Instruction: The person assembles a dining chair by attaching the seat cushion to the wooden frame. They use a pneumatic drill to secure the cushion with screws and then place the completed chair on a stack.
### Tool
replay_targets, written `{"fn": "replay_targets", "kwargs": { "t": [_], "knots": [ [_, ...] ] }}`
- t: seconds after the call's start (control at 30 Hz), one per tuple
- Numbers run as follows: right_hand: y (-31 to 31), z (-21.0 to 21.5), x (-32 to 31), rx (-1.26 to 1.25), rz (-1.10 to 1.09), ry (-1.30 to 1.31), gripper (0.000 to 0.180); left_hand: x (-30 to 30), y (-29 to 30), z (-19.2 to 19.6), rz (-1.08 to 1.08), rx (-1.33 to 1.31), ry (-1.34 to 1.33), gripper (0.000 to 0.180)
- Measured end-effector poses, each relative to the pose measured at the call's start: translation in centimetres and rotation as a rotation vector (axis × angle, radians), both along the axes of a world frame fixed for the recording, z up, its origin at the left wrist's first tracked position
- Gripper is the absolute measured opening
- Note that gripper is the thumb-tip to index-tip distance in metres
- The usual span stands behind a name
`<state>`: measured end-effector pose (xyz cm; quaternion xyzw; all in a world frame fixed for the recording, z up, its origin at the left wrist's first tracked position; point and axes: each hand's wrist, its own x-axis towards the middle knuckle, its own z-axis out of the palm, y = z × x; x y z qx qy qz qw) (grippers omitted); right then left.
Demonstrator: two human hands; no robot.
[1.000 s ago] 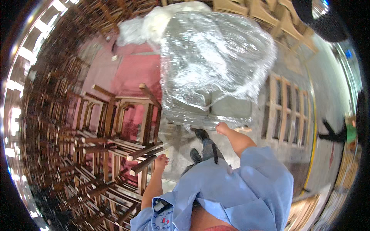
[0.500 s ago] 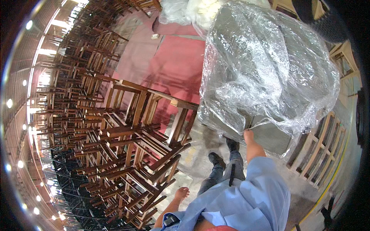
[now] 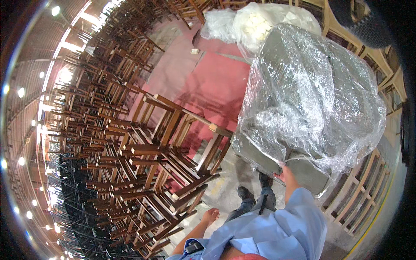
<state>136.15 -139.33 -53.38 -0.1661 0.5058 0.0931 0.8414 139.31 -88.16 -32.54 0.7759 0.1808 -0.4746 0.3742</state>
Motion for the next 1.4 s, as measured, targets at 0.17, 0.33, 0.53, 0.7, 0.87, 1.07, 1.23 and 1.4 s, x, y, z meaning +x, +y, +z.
{"fn": "replay_targets", "kwargs": {
  "t": [0.17,0.33,0.53,0.7,0.87,1.07,1.23,1.4],
  "knots": [
    [-0.1,3.3,1.5,-0.040,0.037,0.057,0.066,2.3,2.9,-1.3,0.061,0.026,0.142,0.030],
    [0.6,4.7,-5.0,-0.127,-0.040,-0.090,0.060,6.0,2.4,-1.2,0.060,-0.175,0.054,0.020],
    [3.4,11.1,-19.7,-0.050,-0.051,-0.067,0.052,10.0,-3.7,-1.9,-0.046,-0.143,-0.051,0.026],
    [3.9,17.4,-22.4,0.078,-0.179,-0.019,0.053,9.7,-1.6,-8.0,-0.484,-0.361,-0.047,0.030],
    [8.0,17.3,-17.1,-0.307,-0.188,-0.396,0.058,14.1,-6.5,-12.4,-0.849,-0.493,-0.130,0.027],
    [21.4,19.6,-19.1,-0.820,-0.215,-0.243,0.042,19.1,-11.4,-12.7,-0.263,-0.415,0.131,0.027],
    [34.6,33.0,-27.6,-0.444,-0.388,0.085,0.047,17.6,-8.3,-13.0,-1.034,-0.765,0.081,0.051],
    [46.5,37.1,-33.6,-0.652,-0.529,0.182,0.052,8.4,-10.0,-13.9,-0.650,-0.729,1.916,0.067]
  ]
}}
